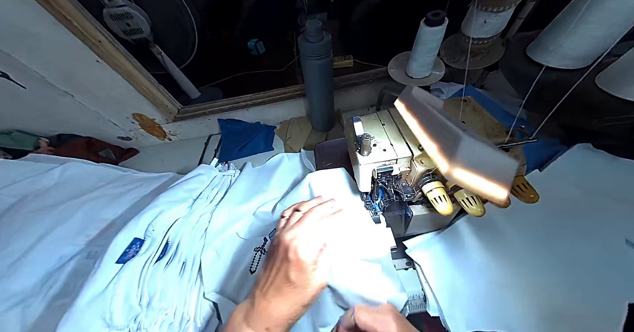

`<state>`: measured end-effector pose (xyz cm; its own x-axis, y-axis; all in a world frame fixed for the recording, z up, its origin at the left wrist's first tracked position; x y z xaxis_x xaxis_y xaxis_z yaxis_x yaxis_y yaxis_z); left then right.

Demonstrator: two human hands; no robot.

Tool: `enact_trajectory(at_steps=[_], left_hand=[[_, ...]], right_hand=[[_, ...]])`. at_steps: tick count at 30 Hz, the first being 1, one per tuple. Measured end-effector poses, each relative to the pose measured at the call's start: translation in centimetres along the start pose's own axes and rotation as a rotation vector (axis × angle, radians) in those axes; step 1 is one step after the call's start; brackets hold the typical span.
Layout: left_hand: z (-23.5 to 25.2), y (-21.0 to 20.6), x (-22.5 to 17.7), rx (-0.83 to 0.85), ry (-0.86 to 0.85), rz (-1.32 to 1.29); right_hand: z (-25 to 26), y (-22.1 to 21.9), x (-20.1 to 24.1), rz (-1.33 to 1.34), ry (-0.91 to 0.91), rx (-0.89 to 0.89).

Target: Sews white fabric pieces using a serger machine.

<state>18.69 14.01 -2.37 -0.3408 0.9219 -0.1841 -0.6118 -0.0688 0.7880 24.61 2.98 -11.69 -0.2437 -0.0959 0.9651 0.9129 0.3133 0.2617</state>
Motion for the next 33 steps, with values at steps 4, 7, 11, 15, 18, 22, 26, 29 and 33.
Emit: enact_trajectory(at_steps=[4, 7, 11, 15, 18, 22, 26, 29, 33], left_hand=[[2.2, -3.8, -0.9, 0.097, 0.038, 0.047], [2.7, -3.8, -0.3, 0.073, 0.085, -0.048], [2.9, -2.6, 0.3, -0.024, 0.079, -0.392], [3.5, -1.6, 0.2, -0.047, 0.039, -0.609], [3.8, -2.2, 0.4, -0.029, 0.021, -0.562], [3.8, -4.3, 1.0, 0.055, 0.068, -0.415], [4.0, -5.3, 1.3, 0.111, 0.133, -0.312], [3.8, -5.4, 1.0, 0.169, 0.122, -0.298], [3.6, -5.5, 0.3, 0.186, 0.112, -0.234]], right_hand=[[-0.7, 2.6, 0.4, 0.088, 0.052, -0.129], [-2.5, 7.5, 2.3, 0.176, 0.095, -0.485], [-1.7, 11.0, 2.5, 0.253, 0.046, -0.641], [-0.9, 9.1, 1.4, 0.146, -0.068, -0.502], [-1.5, 8.7, 0.6, 0.029, -0.076, -0.556], [-2.9, 9.0, -1.3, -0.010, -0.065, -0.746], [-3.0, 8.8, -3.0, 0.074, -0.068, -0.795], [-2.9, 8.2, -3.1, 0.130, -0.046, -0.727], [-3.0, 7.1, -3.5, 0.325, -0.079, -0.628]])
Point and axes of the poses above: each hand's wrist, its own z-axis towards the middle knuckle, its own y-axis out of the back of the hand, x = y × z, the point moved 10 cm from there along z, towards the middle knuckle, and after that the axes turned 14 degrees about -y, right-handed, at the moved point
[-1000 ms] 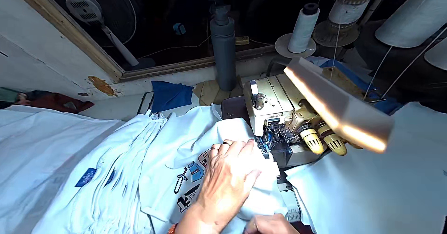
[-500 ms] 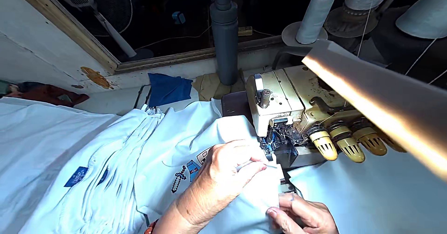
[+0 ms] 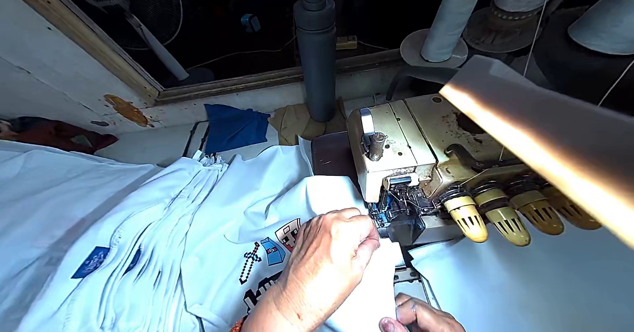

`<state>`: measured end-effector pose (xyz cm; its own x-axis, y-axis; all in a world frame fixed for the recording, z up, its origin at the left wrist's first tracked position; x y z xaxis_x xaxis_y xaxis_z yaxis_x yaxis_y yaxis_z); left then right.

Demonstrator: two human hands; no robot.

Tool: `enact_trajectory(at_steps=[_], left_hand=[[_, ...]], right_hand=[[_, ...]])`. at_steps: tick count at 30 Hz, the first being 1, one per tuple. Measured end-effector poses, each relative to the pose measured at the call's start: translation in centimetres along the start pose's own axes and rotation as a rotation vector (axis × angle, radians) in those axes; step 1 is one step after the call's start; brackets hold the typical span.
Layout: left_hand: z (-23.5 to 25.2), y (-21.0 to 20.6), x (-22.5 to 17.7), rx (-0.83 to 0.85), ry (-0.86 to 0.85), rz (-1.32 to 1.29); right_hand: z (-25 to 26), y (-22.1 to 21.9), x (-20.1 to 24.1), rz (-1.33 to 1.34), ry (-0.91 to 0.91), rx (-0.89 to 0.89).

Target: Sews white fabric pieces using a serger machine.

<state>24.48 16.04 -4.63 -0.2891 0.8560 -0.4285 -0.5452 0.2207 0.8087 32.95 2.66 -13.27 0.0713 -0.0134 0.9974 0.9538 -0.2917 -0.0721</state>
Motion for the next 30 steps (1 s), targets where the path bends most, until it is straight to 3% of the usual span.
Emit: enact_trajectory(at_steps=[4, 8, 12, 15, 19, 21, 23, 24, 25, 27, 30], left_hand=[[-0.4, 0.3, -2.2, -0.131, -0.121, 0.257], [-1.3, 0.3, -4.5, -0.147, -0.256, 0.424], [-0.7, 0.4, -2.5, -0.167, -0.255, 0.418], [0.2, 1.7, 0.4, -0.311, -0.225, 0.402], [-3.3, 5.3, 1.9, -0.424, -0.030, 0.440], [-7.5, 6.1, 3.1, -0.183, 0.221, 0.397], [-14.1, 4.1, 5.3, 0.250, 0.604, 0.099], [-17.6, 2.7, 6.0, 0.363, 0.736, 0.021], [-20.3, 1.7, 6.2, 0.362, 0.776, 0.015], [-23.0, 1.6, 5.9, 0.143, 0.691, 0.105], [-23.2, 6.9, 6.1, -0.135, 0.627, 0.217]], right_hand=[[-0.7, 0.4, -0.4, 0.149, -0.147, -0.019], [-0.8, 1.2, 0.3, 0.227, -0.164, -0.014], [1.1, 1.4, 1.9, 0.161, -0.197, -0.049], [3.2, 1.2, 2.9, 0.057, -0.193, -0.109], [4.3, 1.4, 3.1, 0.045, -0.185, -0.146], [4.3, 1.5, 3.1, 0.056, -0.194, -0.155], [4.3, 1.5, 3.0, 0.065, -0.185, -0.165], [4.2, 1.5, 2.9, 0.072, -0.176, -0.172], [4.1, 1.5, 2.9, 0.082, -0.168, -0.179], [3.9, 1.5, 2.6, 0.130, -0.187, -0.185], [2.6, 1.0, 2.3, 0.189, -0.245, -0.139]])
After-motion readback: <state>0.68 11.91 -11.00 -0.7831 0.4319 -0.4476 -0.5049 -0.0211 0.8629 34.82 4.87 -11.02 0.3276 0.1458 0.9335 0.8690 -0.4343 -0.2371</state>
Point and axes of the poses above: each hand's wrist, its own z-axis towards the middle knuckle, its own y-axis out of the back of the hand, x = y × z, the point moved 10 cm from there along z, towards the middle knuckle, and after that the axes turned 14 degrees about -y, right-handed, at the moved point
